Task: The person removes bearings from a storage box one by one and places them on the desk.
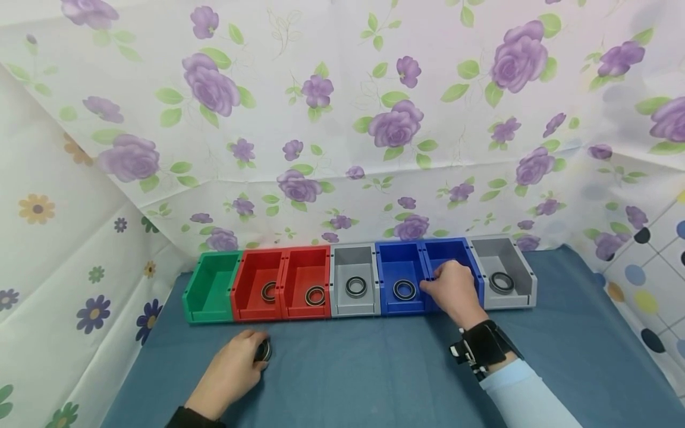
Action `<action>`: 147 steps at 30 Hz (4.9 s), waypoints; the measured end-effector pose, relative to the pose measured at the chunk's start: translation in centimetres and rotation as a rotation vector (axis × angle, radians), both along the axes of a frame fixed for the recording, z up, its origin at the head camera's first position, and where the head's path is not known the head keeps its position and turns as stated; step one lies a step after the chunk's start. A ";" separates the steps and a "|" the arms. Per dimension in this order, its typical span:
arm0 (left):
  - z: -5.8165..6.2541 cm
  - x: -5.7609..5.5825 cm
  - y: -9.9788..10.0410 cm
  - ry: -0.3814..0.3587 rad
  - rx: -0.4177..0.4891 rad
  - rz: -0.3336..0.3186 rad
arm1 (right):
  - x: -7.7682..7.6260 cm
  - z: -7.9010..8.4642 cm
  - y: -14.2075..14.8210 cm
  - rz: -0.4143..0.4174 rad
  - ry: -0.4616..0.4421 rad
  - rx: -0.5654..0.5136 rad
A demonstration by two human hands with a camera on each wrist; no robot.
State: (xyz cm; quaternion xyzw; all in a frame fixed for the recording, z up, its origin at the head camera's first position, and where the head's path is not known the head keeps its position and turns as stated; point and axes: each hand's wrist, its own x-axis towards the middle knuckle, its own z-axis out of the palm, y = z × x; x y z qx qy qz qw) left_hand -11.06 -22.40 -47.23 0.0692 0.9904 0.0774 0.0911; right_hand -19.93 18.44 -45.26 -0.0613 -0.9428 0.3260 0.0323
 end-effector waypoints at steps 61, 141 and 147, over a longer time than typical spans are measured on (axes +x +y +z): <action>1.9 -7.2 -1.6 0.378 0.327 0.028 | -0.1 -0.4 -0.2 -0.025 -0.019 -0.033; 0.3 -9.2 -1.4 0.281 0.306 0.124 | 0.2 -0.7 0.1 -0.015 -0.026 -0.020; 1.0 -8.6 -1.5 0.349 0.329 0.093 | 0.3 -1.0 0.4 -0.021 -0.025 -0.014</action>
